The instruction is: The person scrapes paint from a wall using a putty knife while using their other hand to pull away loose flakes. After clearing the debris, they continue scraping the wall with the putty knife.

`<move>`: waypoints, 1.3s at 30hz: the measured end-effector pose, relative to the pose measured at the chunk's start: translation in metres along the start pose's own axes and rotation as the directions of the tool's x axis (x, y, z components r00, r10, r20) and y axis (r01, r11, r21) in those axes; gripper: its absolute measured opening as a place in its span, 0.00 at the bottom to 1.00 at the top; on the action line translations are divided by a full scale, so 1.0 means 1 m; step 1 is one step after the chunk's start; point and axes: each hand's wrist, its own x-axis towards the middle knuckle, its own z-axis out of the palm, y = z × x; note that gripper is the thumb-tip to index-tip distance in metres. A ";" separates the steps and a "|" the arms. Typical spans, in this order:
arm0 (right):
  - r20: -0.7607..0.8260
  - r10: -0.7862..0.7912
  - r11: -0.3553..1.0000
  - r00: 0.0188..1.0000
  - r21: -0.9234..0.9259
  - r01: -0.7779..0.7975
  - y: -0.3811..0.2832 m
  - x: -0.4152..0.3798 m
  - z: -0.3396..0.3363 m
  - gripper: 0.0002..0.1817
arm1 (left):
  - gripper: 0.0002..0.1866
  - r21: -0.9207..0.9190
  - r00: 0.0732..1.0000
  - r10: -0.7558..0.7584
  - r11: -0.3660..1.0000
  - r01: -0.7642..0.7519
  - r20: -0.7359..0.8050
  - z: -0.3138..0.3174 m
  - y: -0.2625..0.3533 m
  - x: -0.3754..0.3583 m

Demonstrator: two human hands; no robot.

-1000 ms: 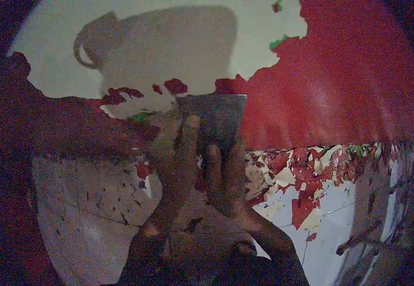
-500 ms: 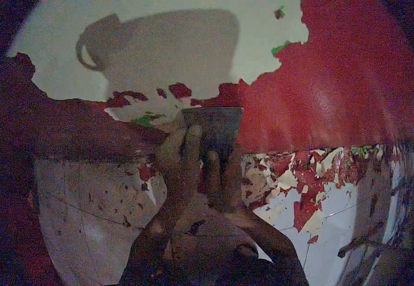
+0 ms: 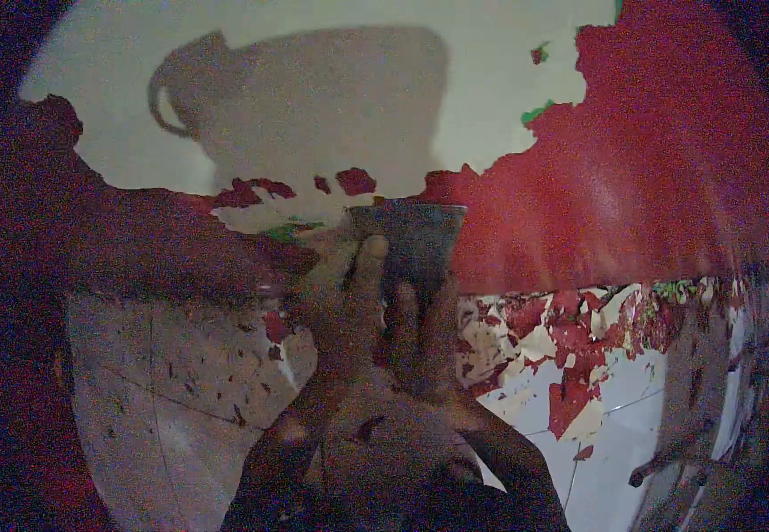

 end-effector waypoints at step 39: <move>0.257 0.182 0.952 0.949 0.197 -0.236 -0.039 0.008 0.000 0.26 | 0.15 -0.005 0.999 -0.033 0.999 0.033 0.014 -0.034 -0.014 -0.001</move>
